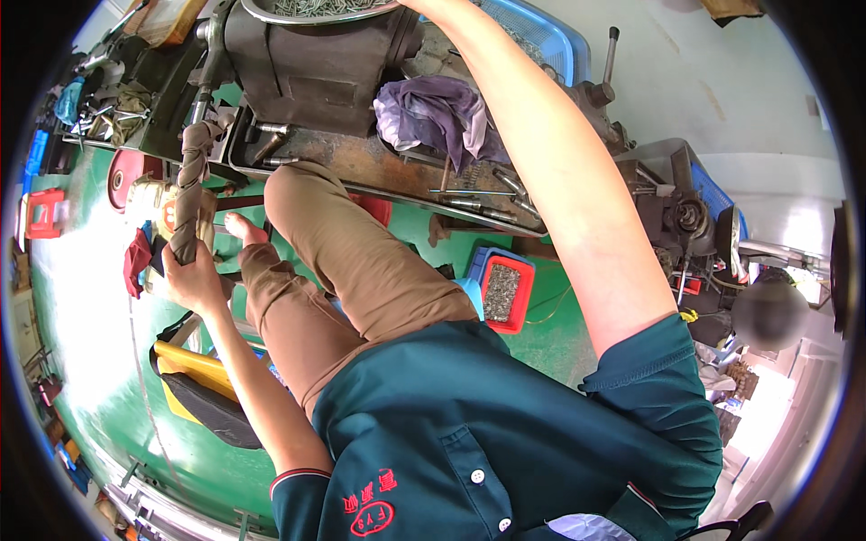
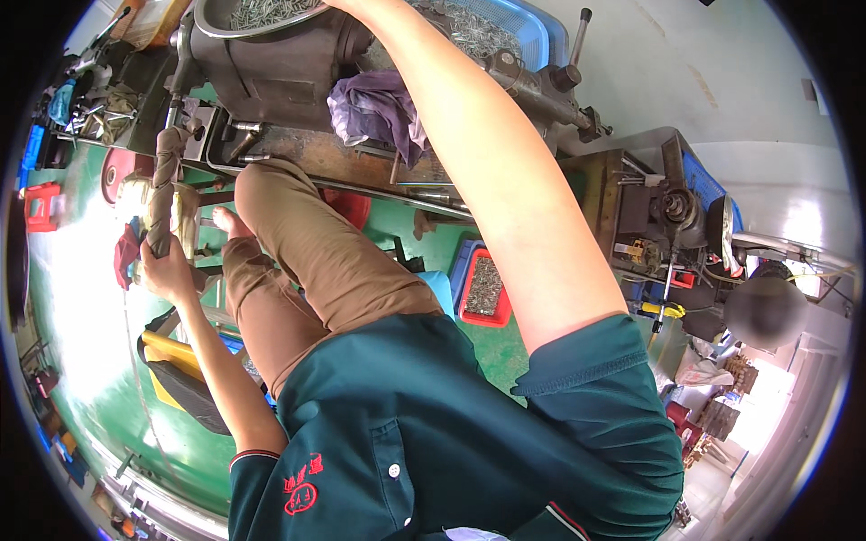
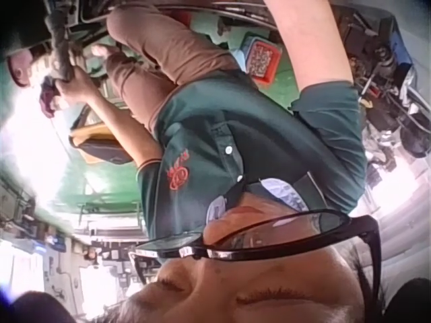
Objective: The person operates a workshop machine, picking metal pins from a bowl, inserting them into the machine spindle by hand, and engaging the machine levers.
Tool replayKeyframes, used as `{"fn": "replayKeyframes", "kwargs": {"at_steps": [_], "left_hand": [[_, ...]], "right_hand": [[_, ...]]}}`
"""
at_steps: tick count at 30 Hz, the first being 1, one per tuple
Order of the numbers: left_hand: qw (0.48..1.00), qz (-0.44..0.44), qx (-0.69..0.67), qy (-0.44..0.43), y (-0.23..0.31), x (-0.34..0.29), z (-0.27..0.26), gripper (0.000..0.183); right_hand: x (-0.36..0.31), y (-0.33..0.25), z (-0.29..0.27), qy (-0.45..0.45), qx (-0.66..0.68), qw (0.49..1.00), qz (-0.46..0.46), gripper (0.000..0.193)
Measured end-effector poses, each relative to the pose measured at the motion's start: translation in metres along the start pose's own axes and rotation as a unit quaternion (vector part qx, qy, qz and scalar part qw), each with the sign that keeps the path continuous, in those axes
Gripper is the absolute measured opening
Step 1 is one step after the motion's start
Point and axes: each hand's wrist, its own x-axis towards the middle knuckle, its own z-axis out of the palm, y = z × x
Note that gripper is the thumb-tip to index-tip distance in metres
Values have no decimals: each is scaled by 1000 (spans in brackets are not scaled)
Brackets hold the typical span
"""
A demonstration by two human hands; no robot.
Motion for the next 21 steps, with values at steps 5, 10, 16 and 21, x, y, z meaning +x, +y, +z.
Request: {"fn": "replayKeyframes", "kwargs": {"at_steps": [5,10,16,21], "left_hand": [[1000,-1,9,0,0,0,0,26],[1000,-18,1,-2,0,0,0,25],[1000,-15,-10,2,-1,-1,1,24],[1000,-17,-24,-4,-2,0,2,24]], "right_hand": [[1,1,0,-1,-3,1000,-9,14],[0,-1,-1,-12,-1,1000,7,14],[0,-1,0,-11,-8,1000,5,14],[0,-1,-1,-15,-6,1000,8,14]]}}
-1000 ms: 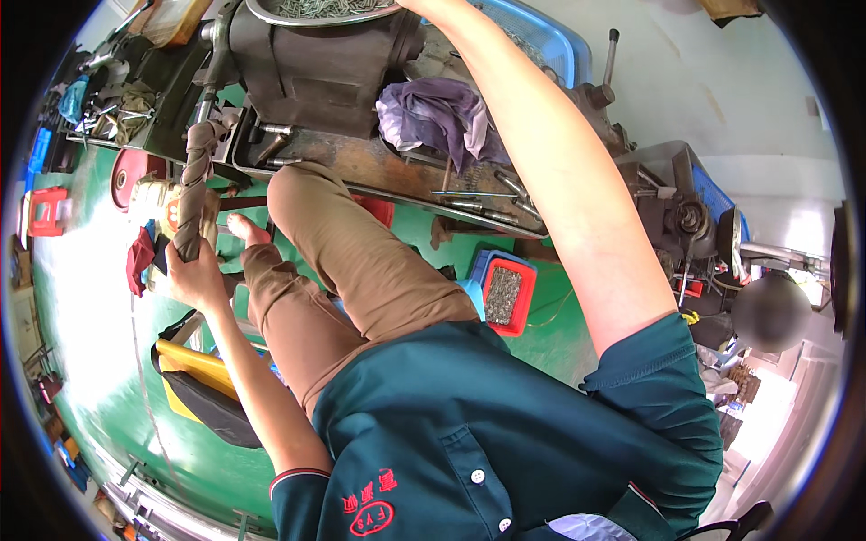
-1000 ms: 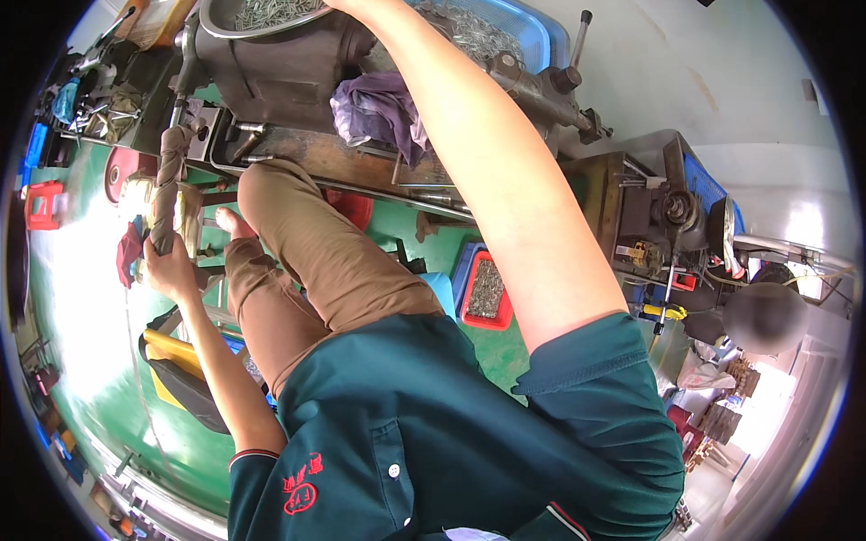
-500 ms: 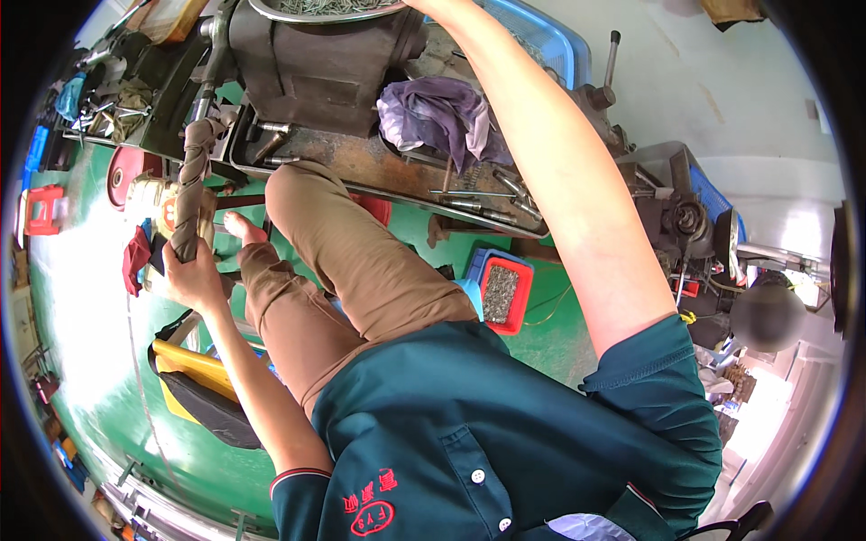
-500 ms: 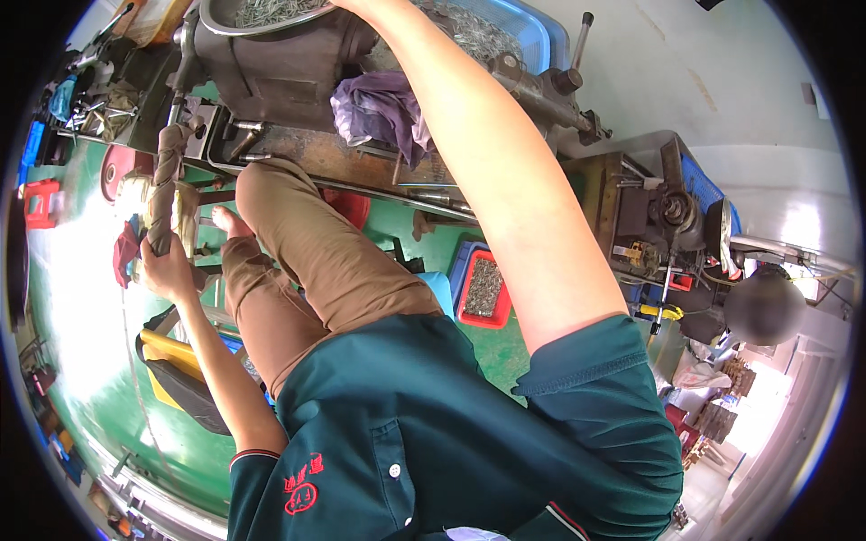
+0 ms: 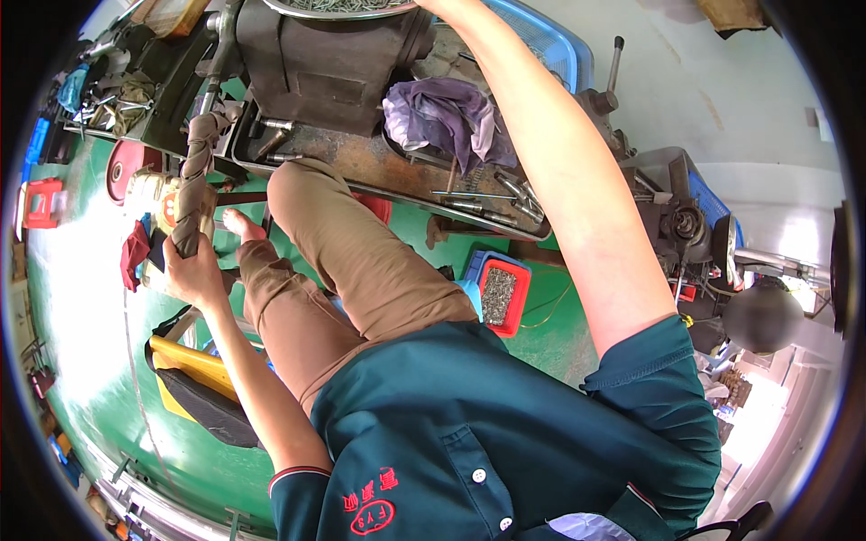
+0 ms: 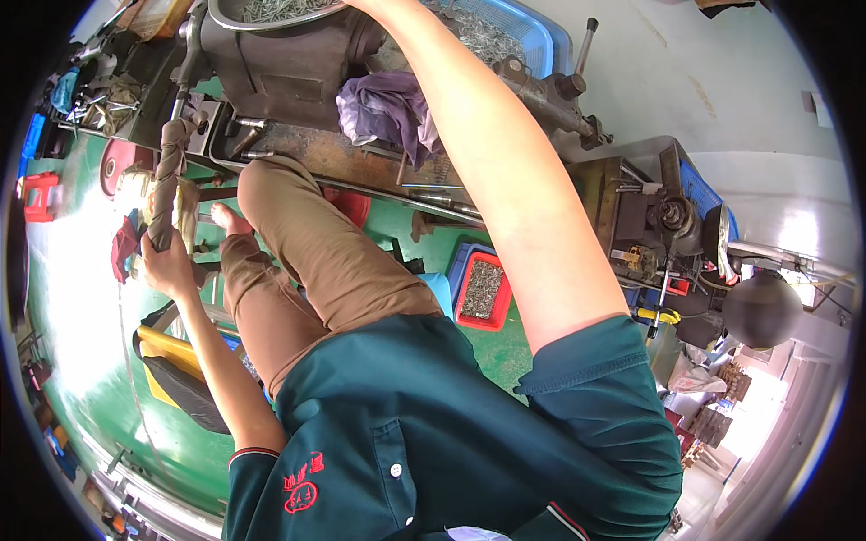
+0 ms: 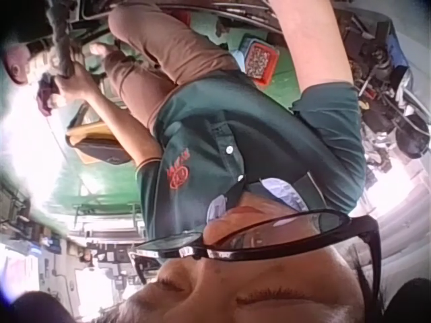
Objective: The person operates a workshop machine, picking metal pins from a bowl, inserting them into the machine spindle by hand, and engaging the machine levers.
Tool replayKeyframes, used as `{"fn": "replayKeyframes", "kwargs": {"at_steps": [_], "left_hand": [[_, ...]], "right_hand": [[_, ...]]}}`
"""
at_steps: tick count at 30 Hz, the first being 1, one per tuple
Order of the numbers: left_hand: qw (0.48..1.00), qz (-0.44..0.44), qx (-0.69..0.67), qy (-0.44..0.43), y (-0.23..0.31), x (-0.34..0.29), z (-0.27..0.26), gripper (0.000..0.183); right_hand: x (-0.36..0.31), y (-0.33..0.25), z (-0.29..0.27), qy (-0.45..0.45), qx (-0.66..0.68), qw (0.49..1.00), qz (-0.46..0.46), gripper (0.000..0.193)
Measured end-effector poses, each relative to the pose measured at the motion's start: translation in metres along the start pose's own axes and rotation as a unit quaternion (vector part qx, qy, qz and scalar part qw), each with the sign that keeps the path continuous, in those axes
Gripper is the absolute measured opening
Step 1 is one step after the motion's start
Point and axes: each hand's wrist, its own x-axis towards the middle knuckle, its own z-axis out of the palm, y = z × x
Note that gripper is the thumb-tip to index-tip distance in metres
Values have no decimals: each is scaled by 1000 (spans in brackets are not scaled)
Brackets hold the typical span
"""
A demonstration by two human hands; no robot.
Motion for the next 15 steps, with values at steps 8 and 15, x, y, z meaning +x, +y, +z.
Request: {"fn": "replayKeyframes", "kwargs": {"at_steps": [8,15], "left_hand": [[1000,-7,22,-1,1,0,-1,26],[999,-14,31,-8,3,0,-1,28]], "right_hand": [[-1,-2,-1,-3,8,1000,-3,13],[-1,-1,0,8,6,1000,-4,13]]}}
